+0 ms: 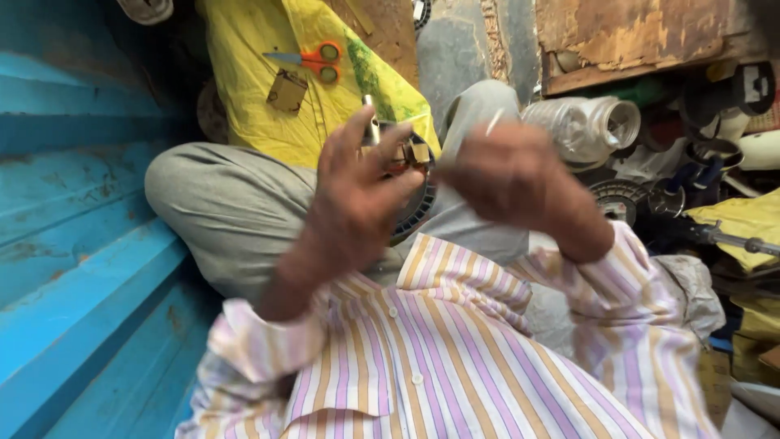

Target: The person is winding and connecting wires for a fan motor stator.

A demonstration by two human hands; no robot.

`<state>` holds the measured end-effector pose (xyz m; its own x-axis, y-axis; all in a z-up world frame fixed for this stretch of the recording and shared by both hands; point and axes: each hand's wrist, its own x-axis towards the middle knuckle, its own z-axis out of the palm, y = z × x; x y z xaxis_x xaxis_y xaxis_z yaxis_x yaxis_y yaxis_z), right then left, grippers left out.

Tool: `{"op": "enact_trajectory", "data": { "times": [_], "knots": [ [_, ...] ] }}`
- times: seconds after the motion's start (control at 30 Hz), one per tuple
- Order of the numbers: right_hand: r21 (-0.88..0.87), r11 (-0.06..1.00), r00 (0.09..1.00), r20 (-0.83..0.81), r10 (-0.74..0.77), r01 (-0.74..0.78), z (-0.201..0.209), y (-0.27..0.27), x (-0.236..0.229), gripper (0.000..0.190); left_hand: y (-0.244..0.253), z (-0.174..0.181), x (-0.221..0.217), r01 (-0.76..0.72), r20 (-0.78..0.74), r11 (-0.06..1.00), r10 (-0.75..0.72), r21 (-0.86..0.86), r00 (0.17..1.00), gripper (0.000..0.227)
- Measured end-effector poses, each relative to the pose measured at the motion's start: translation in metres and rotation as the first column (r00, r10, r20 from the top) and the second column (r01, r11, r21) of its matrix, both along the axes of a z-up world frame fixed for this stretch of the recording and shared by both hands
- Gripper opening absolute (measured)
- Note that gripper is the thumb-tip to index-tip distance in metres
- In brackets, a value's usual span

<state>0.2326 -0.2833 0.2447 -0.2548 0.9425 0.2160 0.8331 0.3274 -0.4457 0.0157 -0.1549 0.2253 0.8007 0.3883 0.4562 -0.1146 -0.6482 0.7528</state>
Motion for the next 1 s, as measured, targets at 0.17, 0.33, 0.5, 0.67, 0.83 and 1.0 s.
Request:
{"op": "enact_trajectory", "data": {
  "times": [0.17, 0.33, 0.5, 0.67, 0.83, 1.0],
  "knots": [
    [-0.28, 0.939, 0.887, -0.356, -0.294, 0.199, -0.098, 0.057, 0.047, 0.012, -0.011, 0.004, -0.001, -0.164, -0.034, 0.86, 0.205, 0.483, 0.978, 0.014],
    [0.176, 0.91, 0.918, -0.206, -0.338, 0.375, -0.086, 0.084, 0.039, 0.014, 0.035, 0.013, 0.031, -0.24, -0.101, 0.861, 0.218, -0.448, 0.971, 0.01],
    [0.213, 0.976, 0.912, 0.391, -0.122, 0.039, -0.008, 0.046, -0.01, 0.012, 0.088, -0.046, 0.038, 0.163, -0.304, 0.908, -0.292, -0.387, 0.907, 0.011],
    [-0.132, 0.963, 0.962, 0.113, 0.25, -0.235, 0.006, 0.002, -0.016, 0.006, 0.041, -0.032, 0.004, 0.046, 0.065, 0.852, -0.014, -0.522, 0.998, 0.011],
    [-0.1, 0.984, 0.985, -0.071, -0.158, 0.15, -0.032, 0.043, 0.035, 0.016, -0.014, -0.001, -0.006, -0.142, -0.032, 0.875, 0.176, 0.464, 0.984, 0.015],
    [-0.466, 0.866, 0.767, -0.484, -0.421, 0.182, -0.123, 0.094, 0.062, 0.011, 0.006, 0.003, 0.007, -0.18, 0.107, 0.981, 0.173, 0.069, 0.979, 0.011]
  ]
}}
